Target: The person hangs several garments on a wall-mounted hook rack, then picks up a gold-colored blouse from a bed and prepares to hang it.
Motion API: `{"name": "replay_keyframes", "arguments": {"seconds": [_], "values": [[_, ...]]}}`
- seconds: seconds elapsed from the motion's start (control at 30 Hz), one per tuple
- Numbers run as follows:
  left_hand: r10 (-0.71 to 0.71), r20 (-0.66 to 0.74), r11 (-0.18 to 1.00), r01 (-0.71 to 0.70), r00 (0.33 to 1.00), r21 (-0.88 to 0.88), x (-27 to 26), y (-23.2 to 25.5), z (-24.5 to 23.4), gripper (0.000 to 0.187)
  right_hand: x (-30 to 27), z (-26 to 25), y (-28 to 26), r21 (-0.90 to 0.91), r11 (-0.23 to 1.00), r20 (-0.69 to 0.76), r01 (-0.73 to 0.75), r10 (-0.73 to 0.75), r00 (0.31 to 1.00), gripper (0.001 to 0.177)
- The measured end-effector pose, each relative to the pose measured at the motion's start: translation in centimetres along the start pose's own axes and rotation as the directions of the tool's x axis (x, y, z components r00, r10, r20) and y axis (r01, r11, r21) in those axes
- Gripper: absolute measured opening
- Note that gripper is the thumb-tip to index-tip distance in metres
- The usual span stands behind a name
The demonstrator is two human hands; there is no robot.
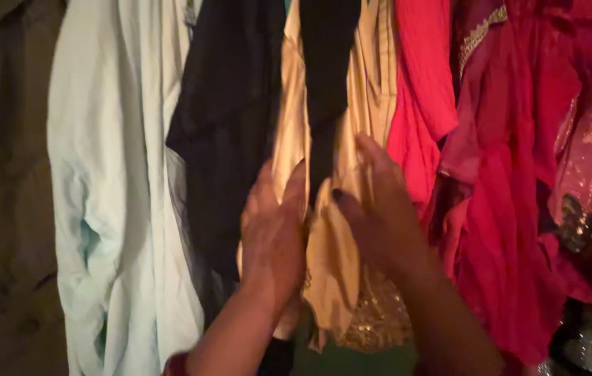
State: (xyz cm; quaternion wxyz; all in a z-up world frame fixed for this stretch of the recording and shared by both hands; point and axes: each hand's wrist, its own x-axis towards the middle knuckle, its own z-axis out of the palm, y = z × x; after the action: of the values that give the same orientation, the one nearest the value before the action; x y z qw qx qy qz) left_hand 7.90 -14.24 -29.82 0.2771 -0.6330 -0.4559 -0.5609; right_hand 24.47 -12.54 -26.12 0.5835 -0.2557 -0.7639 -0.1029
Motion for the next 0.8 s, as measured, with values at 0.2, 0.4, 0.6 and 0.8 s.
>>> {"name": "replay_keyframes", "arguments": {"seconds": [0.2,0.4,0.6,0.8], "values": [[-0.323,0.235,0.889,0.379,0.917,-0.256,-5.9,1.8,-2.3,0.070,-4.3,-2.4,-1.2,0.159,0.882,0.164,-0.444,0.420,0.892,0.075],[-0.202,-0.057,0.757,0.119,0.978,-0.643,-8.8,1.7,-3.2,0.070,-7.1,-3.4,-0.2,0.527,0.574,0.405,-0.627,0.478,0.779,0.061],[-0.255,0.257,0.964,0.264,0.932,-0.001,-8.3,0.6,-3.1,0.084,-7.0,-2.3,1.3,0.113,0.836,0.284,-0.537,0.491,0.824,0.050],[0.002,-0.140,0.996,0.010,0.990,0.084,-9.8,3.9,-4.0,0.075,-6.8,-3.0,-0.8,0.114,0.907,0.158,-0.405,0.386,0.909,0.070]]}}
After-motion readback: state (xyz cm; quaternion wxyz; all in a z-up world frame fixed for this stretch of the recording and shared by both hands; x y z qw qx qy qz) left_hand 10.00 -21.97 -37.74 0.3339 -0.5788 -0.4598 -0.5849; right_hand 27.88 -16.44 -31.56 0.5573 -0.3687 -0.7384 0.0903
